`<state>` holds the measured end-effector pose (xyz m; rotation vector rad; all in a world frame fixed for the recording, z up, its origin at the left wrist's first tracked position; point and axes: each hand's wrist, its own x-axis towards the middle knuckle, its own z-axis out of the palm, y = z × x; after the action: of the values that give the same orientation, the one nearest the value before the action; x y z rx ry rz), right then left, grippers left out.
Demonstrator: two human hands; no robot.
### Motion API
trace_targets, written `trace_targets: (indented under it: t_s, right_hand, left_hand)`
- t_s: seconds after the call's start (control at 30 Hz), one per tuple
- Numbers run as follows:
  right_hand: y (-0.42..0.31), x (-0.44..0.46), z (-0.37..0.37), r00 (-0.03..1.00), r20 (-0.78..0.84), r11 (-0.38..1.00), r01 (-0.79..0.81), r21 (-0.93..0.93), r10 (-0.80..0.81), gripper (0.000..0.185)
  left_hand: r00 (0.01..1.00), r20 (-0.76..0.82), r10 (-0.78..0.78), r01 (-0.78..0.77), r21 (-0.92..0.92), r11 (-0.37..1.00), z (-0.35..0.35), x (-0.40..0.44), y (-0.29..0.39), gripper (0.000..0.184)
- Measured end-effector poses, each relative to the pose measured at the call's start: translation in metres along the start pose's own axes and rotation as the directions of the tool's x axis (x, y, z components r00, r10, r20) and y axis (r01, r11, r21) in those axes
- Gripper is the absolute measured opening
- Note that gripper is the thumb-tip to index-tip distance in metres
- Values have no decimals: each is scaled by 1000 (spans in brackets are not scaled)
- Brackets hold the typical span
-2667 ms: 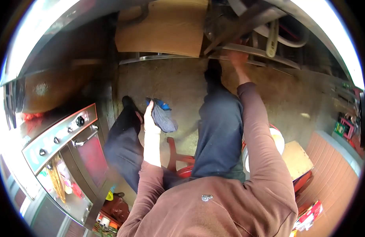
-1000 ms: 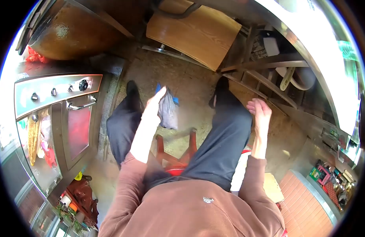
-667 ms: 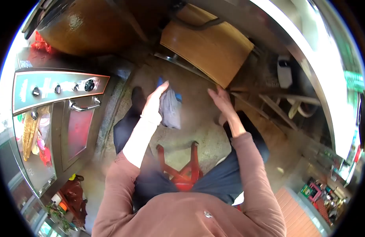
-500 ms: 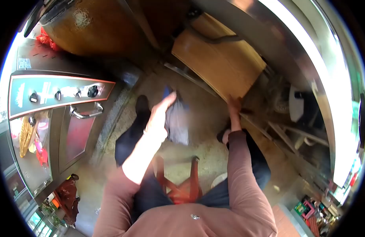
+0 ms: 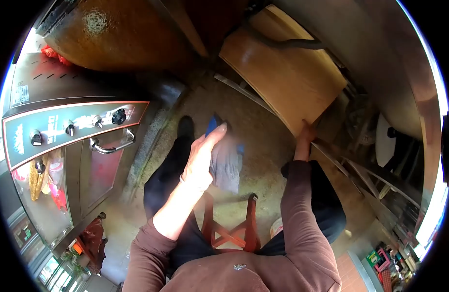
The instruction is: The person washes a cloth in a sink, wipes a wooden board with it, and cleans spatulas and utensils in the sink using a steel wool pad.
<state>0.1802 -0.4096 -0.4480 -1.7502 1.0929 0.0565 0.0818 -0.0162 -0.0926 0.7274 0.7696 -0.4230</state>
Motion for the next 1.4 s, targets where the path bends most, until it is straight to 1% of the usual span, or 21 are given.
trace_targets:
  t_s: [0.03,0.1,0.17,0.27,0.43,0.53,0.63,0.73,0.77,0.87,0.93,0.97,1.07,1.1,1.2,1.23,1.33,1.37,1.4]
  right_hand:
    - [-6,-20,-6,995,69,996,-70,50,67,53]
    - [-28,-93,-4,958,225,966,-216,144,180,57]
    - [-23,-126,2,903,402,887,-303,349,150,61]
    - [-19,-134,9,816,575,746,-421,516,63,66]
    - [14,-135,20,830,553,625,-395,673,-71,59]
    - [38,-140,3,881,472,610,-355,709,-36,52]
    - [22,-167,-29,893,433,645,-261,718,-120,55]
    - [16,-174,-37,910,405,661,-251,707,-88,52]
    - [10,-177,-41,915,394,655,-246,714,-86,51]
    - [-1,-206,-33,925,368,638,-226,736,-98,50]
    - [-4,-237,-35,935,332,637,-183,748,-122,52]
    - [-13,-253,-35,948,290,643,-140,753,-132,51]
    - [-79,-318,-48,972,164,655,-13,756,-169,50]
    - [-92,-333,-54,975,126,643,22,765,-183,51]
    - [-89,-330,-58,974,158,648,-15,762,-164,52]
    - [-88,-329,-59,959,199,657,-18,753,-201,53]
    - [-75,-320,-60,937,139,661,115,742,-319,52]
    - [-72,-314,-63,943,156,684,93,723,-293,50]
    - [-70,-306,-63,946,146,687,99,720,-289,48]
  left_hand:
    - [1000,11,24,-24,18,1000,-3,3,-3,35]
    - [999,20,33,-33,30,999,-5,5,-4,35]
    - [999,8,38,-38,42,998,-5,5,-5,35]
    - [999,-39,35,-33,50,998,-2,7,-5,35]
    - [992,-126,-14,15,4,1000,1,7,-3,36]
    - [995,-104,0,-4,-38,999,-9,13,-3,38]
    - [990,-137,43,-51,-61,997,-8,11,-2,38]
    - [998,-52,35,-38,-61,997,-13,11,-3,38]
    - [998,-66,20,-24,-68,997,-10,9,-2,37]
    - [983,-168,77,-86,-48,995,3,7,1,36]
    - [988,-133,79,-86,-53,995,1,4,1,38]
    - [990,-114,82,-89,-51,995,0,7,1,38]
    - [989,-94,110,-117,-67,991,-7,15,-3,44]
    - [986,-66,151,-154,-32,988,-14,18,-5,49]
    - [986,-89,140,-146,-65,987,-13,15,-2,35]
    - [976,-99,192,-197,-50,979,-15,18,-3,35]
    - [983,-111,146,-152,-47,987,-24,17,-4,35]
    - [986,-94,137,-144,-78,986,-17,5,-1,35]
    - [985,-102,140,-146,-56,988,-18,6,-3,35]
